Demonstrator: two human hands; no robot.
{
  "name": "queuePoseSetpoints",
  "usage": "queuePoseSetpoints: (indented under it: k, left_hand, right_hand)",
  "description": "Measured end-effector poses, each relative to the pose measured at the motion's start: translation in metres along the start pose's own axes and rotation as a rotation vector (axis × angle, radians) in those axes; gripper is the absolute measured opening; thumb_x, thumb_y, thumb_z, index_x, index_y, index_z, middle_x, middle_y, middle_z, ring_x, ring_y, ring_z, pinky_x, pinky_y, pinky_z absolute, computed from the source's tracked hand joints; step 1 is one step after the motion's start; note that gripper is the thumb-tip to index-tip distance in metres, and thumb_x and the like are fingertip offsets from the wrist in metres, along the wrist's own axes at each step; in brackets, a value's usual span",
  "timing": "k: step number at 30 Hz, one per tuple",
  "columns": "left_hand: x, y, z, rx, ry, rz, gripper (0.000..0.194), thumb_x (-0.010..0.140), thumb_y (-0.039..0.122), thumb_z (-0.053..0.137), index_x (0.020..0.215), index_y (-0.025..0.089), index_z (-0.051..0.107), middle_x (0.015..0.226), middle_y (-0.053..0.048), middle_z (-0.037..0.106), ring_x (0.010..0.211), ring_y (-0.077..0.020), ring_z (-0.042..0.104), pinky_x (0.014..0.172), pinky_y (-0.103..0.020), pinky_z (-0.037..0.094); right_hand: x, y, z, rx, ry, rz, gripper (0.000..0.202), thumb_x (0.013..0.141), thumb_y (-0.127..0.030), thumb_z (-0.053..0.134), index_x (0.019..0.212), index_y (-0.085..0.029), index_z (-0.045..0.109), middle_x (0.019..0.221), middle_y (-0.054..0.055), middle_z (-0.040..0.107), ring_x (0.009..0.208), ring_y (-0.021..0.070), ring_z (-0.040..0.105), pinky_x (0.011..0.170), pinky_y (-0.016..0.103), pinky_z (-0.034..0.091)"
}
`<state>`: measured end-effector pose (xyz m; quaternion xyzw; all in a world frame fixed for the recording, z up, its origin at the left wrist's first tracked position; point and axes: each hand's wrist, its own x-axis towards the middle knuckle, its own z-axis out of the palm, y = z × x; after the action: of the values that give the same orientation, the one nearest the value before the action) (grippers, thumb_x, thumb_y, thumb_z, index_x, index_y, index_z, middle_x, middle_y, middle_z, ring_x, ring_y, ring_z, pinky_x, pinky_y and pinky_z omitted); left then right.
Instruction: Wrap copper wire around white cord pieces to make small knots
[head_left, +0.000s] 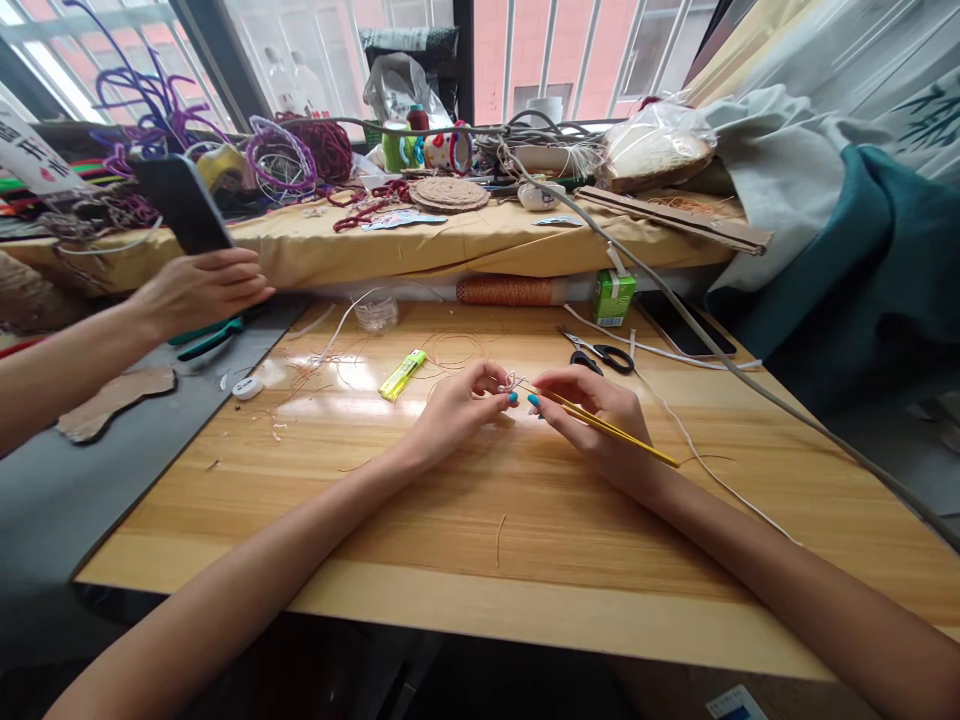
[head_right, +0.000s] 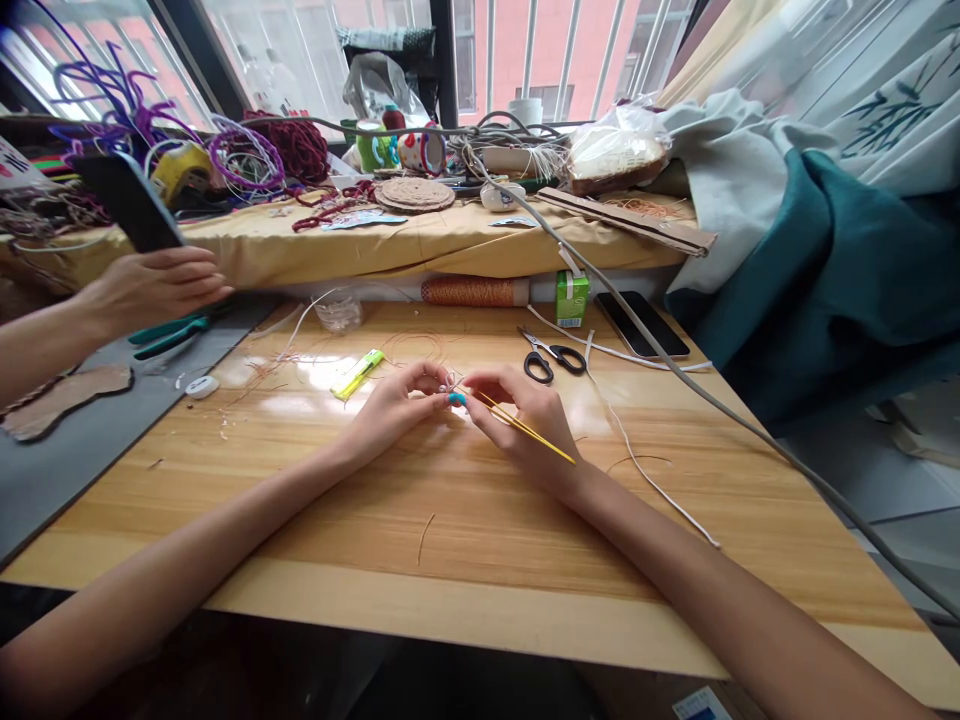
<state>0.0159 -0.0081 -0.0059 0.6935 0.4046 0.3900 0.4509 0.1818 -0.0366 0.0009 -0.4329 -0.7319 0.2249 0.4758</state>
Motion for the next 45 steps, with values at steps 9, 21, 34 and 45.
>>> queuePoseSetpoints:
  k: [9, 21, 34, 45]
  left_hand:
    - [-0.002, 0.002, 0.002, 0.010, -0.061, 0.036, 0.010, 0.072, 0.022, 0.051, 0.078, 0.015, 0.050, 0.079, -0.001, 0.057, 0.074, -0.0099, 0.054, 0.065, -0.022, 0.043]
    - [0.000, -0.006, 0.003, 0.110, -0.028, 0.062, 0.014, 0.073, 0.024, 0.051, 0.083, 0.016, 0.055, 0.082, -0.002, 0.059, 0.078, -0.0125, 0.053, 0.071, -0.025, 0.043]
    - [-0.001, 0.000, 0.003, 0.237, -0.056, 0.054, 0.015, 0.075, 0.025, 0.052, 0.085, 0.016, 0.059, 0.081, -0.003, 0.061, 0.074, -0.0117, 0.054, 0.067, -0.023, 0.041]
    - [0.003, -0.010, 0.000, 0.183, -0.125, 0.019, 0.016, 0.074, 0.022, 0.051, 0.072, 0.014, 0.065, 0.072, -0.002, 0.065, 0.070, -0.0119, 0.056, 0.067, -0.021, 0.040]
  right_hand:
    - [0.002, 0.001, 0.000, -0.196, 0.046, -0.282, 0.001, 0.075, -0.017, 0.052, 0.075, -0.018, 0.054, 0.069, 0.001, 0.061, 0.063, 0.0116, 0.058, 0.056, 0.024, 0.048]
    - [0.002, 0.005, 0.001, -0.240, 0.116, -0.477, 0.009, 0.072, -0.011, 0.054, 0.076, -0.018, 0.049, 0.068, 0.002, 0.057, 0.063, 0.0118, 0.055, 0.056, 0.025, 0.047]
    - [0.002, 0.010, 0.003, -0.286, 0.067, -0.561, 0.012, 0.075, -0.007, 0.051, 0.077, -0.018, 0.049, 0.074, 0.003, 0.058, 0.070, 0.0112, 0.057, 0.062, 0.023, 0.047]
    - [-0.003, 0.011, 0.006, -0.322, 0.040, -0.594, 0.012, 0.075, -0.006, 0.050, 0.079, -0.018, 0.049, 0.074, 0.003, 0.058, 0.068, 0.0102, 0.057, 0.061, 0.020, 0.047]
